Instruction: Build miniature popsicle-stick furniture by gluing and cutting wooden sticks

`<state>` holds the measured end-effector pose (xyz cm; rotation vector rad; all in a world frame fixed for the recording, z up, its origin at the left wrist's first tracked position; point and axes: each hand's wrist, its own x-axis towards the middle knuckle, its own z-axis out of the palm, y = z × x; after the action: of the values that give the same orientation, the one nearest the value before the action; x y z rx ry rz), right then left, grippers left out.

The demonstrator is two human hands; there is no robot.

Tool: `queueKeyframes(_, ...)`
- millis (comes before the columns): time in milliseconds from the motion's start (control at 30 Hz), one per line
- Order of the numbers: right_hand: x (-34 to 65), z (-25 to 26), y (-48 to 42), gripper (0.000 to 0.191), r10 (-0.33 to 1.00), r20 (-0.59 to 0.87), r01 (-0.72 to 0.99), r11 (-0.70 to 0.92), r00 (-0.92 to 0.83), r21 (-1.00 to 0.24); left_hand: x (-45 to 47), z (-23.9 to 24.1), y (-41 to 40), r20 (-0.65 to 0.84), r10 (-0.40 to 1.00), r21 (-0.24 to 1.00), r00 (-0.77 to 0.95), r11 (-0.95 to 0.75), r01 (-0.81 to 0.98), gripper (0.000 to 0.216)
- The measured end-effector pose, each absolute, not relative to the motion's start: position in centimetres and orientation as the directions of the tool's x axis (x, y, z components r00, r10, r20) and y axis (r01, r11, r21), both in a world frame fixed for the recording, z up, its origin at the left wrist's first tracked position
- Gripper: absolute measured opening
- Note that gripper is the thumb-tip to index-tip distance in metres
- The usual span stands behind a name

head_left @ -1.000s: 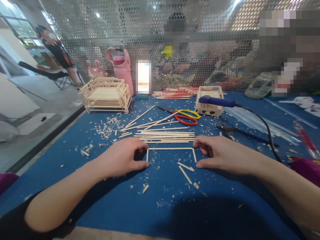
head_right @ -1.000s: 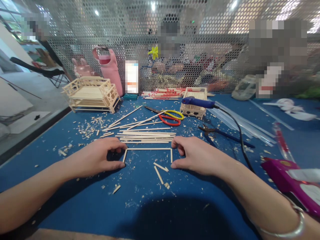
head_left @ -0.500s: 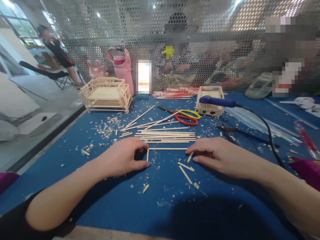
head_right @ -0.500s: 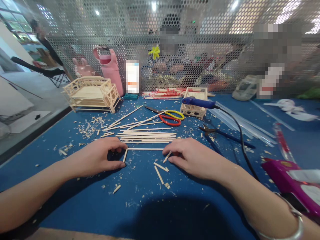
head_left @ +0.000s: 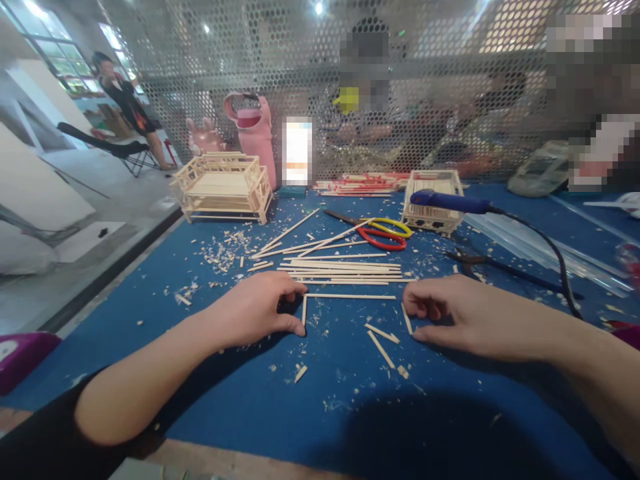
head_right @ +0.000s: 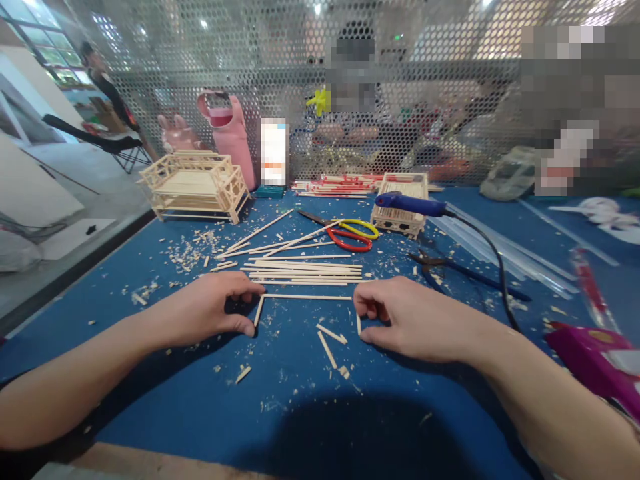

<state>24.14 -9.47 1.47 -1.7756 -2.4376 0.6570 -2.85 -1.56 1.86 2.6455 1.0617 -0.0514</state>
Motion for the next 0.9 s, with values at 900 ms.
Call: queueKeyframes(900,23.75,1.70,-9.21,0.019,0.931,-0.215,0.904,0.200,-0.295,-0.377,-2.98,2.13,-1.61,-0.149,0.671,0.281,0.726,-0.675,0.682,0.049)
